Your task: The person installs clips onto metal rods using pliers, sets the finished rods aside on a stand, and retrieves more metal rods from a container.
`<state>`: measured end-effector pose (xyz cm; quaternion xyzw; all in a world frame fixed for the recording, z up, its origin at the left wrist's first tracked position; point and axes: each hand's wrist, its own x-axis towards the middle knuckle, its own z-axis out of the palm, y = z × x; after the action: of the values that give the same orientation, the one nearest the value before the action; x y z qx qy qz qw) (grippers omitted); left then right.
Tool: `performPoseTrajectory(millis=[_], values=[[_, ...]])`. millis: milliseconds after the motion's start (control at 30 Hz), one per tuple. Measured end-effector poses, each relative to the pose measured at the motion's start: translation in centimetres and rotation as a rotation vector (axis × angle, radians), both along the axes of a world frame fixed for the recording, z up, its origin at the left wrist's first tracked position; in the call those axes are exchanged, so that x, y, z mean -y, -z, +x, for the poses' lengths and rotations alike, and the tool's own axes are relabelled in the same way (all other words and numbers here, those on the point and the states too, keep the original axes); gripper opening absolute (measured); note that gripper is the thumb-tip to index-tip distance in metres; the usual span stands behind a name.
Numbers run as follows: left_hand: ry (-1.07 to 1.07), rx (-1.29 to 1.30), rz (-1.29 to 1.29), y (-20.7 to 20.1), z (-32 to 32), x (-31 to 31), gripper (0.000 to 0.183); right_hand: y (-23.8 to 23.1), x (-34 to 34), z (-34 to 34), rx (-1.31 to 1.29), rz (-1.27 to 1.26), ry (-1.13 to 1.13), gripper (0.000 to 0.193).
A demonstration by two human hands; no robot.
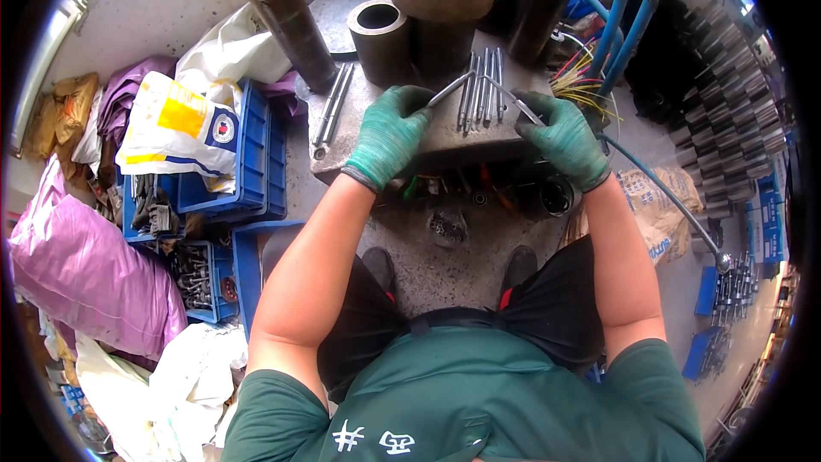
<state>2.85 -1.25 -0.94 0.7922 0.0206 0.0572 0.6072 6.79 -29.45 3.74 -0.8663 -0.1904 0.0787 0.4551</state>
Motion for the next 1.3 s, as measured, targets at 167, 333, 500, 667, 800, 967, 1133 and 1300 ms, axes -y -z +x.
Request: performPoseTrajectory(millis=[167, 333, 500, 667, 800, 967, 1133, 1300], values=[[0.092, -0.056, 0.083, -2.9, -1.3, -0.3, 0.034, -1.5, 1.1, 0.2, -0.157, 0.067, -0.055, 0.055], [0.167, -0.059, 0.101, -4.2, -2.0, -1.0, 0.035, -2.7, 2.1, 0.1, -0.199, 0.001, -0.135, 0.057], [0.198, -0.09, -0.032, -4.3, -2.1, -1.2, 0.032, -2.9, 2.0, -0.5, -0.179, -0.02, -0.18, 0.057], [0.202, -0.022, -0.148, -2.9, -1.9, -1.3, 0.029, -4.0, 0.9, -1.1, -0.111, -0.166, -0.186, 0.055], [0.174, 0.038, -0.002, -2.2, -2.0, -0.7, 0.038, -2.6, 0.4, -1.5, -0.068, -0.144, -0.212, 0.054], [0.22, -0.004, -0.225, -3.1, -2.6, 0.8, 0.039, -1.7, -0.6, -2.1, -0.144, 0.031, -0.329, 0.055], [0.236, -0.065, -0.377, -3.0, -2.6, 1.1, 0.041, -2.4, -1.4, -2.4, -0.147, -0.038, -0.371, 0.055], [0.23, -0.041, -0.398, -2.9, -2.5, 1.3, 0.044, -2.1, -1.5, -2.3, -0.168, -0.085, -0.373, 0.055]])
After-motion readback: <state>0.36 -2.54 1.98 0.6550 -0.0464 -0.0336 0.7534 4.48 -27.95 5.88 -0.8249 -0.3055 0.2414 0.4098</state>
